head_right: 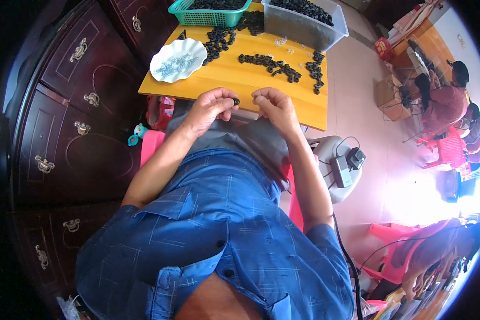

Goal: Assemble small plastic components at a workshop table.

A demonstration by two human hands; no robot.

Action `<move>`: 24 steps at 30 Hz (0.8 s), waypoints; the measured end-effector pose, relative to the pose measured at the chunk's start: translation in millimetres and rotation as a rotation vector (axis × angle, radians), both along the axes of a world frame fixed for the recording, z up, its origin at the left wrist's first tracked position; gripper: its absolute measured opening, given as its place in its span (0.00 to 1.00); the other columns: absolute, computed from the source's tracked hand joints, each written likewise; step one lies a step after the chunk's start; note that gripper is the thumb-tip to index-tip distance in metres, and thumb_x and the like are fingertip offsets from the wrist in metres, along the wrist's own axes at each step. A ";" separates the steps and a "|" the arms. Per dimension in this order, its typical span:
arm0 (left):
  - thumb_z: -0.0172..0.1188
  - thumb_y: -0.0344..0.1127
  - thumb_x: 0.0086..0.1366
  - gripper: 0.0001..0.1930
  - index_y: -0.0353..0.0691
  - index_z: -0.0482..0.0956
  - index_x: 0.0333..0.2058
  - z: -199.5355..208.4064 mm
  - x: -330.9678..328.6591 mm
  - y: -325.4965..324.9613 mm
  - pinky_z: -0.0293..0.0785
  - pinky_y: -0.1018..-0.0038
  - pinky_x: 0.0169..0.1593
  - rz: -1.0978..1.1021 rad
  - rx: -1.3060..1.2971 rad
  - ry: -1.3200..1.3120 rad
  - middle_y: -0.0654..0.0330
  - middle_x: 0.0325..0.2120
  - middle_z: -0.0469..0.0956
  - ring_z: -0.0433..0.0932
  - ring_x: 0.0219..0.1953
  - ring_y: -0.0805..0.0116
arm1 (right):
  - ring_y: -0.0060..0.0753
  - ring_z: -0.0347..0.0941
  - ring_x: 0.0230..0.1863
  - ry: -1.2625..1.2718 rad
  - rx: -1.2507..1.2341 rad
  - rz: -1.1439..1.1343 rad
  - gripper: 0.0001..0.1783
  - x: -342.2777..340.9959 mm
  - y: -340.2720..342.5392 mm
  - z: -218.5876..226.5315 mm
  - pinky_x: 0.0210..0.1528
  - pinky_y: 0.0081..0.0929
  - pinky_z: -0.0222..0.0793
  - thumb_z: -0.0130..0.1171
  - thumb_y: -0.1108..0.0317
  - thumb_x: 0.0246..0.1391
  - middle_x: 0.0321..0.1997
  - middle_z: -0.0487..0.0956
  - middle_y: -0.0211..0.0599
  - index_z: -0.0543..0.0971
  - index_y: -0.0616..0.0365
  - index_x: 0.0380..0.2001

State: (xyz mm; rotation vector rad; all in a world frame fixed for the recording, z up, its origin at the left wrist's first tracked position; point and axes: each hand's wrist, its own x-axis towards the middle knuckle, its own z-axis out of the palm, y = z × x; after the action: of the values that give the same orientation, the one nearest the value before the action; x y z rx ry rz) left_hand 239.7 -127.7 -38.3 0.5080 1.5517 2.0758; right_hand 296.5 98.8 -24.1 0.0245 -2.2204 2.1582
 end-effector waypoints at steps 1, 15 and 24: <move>0.59 0.32 0.70 0.09 0.36 0.79 0.45 0.7 1.0 0.3 0.76 0.82 0.32 0.000 -0.006 -0.002 0.61 0.32 0.82 0.76 0.25 0.80 | 0.15 0.72 0.30 -0.002 -0.006 0.000 0.10 3.1 0.9 -3.9 0.34 0.15 0.69 0.59 0.66 0.65 0.36 0.83 0.25 0.81 0.60 0.44; 0.57 0.31 0.71 0.09 0.36 0.79 0.47 -1.7 7.1 5.5 0.74 0.83 0.34 -0.048 -0.067 0.121 0.66 0.32 0.80 0.75 0.28 0.81 | 0.16 0.75 0.37 -0.027 -0.154 0.138 0.08 8.9 -7.5 -14.7 0.43 0.18 0.71 0.60 0.66 0.65 0.37 0.82 0.27 0.78 0.56 0.45; 0.58 0.31 0.71 0.09 0.37 0.79 0.46 -0.8 7.6 6.1 0.73 0.83 0.34 -0.064 -0.046 0.074 0.66 0.31 0.80 0.75 0.27 0.81 | 0.17 0.75 0.36 -0.035 -0.196 0.137 0.08 7.7 -7.3 -13.1 0.42 0.17 0.71 0.61 0.68 0.64 0.36 0.82 0.28 0.79 0.59 0.44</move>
State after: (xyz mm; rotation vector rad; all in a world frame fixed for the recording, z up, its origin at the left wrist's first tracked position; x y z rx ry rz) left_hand 247.3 -121.6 -39.1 0.6159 1.6000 1.9892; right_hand 304.1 91.5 -37.2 0.1361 -2.0699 2.4572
